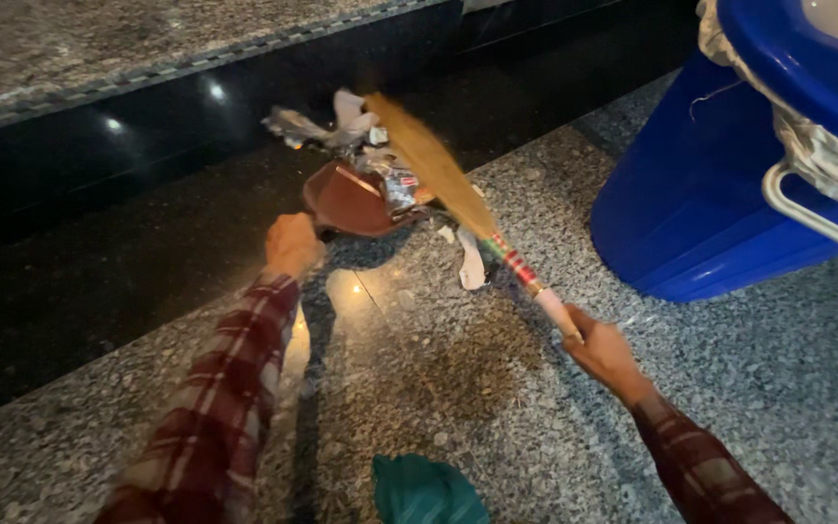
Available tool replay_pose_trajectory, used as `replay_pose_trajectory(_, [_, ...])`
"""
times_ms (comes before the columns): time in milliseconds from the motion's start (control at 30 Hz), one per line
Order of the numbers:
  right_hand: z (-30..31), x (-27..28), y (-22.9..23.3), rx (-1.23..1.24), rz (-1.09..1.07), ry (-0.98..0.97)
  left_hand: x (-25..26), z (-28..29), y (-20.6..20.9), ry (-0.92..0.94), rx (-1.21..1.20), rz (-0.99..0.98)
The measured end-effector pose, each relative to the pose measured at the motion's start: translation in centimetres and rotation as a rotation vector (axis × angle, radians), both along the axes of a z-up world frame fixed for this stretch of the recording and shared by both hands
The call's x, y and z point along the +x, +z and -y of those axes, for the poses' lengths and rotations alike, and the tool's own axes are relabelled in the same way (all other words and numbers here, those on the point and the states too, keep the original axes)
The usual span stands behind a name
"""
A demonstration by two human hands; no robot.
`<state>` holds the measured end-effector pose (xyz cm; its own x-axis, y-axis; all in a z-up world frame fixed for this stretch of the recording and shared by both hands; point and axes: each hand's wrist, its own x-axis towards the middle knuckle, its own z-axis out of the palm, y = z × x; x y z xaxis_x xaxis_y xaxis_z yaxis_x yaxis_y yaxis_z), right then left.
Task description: The person sweeps debris from a granite floor and stairs using a broom and a dustpan, occasionally picking up small pieces by hand, and then deposits the trash into a blue bin before shaking and folding a cloth.
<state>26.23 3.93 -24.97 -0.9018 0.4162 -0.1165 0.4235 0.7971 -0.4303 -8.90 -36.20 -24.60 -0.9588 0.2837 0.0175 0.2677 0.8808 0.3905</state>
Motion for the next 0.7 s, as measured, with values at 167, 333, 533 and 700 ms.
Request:
replay_pose_trajectory(167, [0.6,2.1,0.3,0.027,0.017,0.032,-0.4,-2.8,-4.3,0.008,0.087,-0.057])
replay_pose_trajectory(333, [-0.7,5.3,-0.3,-0.010,-0.043,0.102,-0.8,-2.5,-7.3,0.009,0.141,-0.071])
replay_pose_trajectory(533, [-2.9,7.2,0.7,-0.008,-0.054,-0.076,-0.7,-2.4,-8.5,-0.026,0.213,-0.031])
replay_pose_trajectory(700, [-3.4,6.6,1.0,0.053,-0.150,-0.131,-0.2,-2.3,-8.1,-0.040,0.225,-0.020])
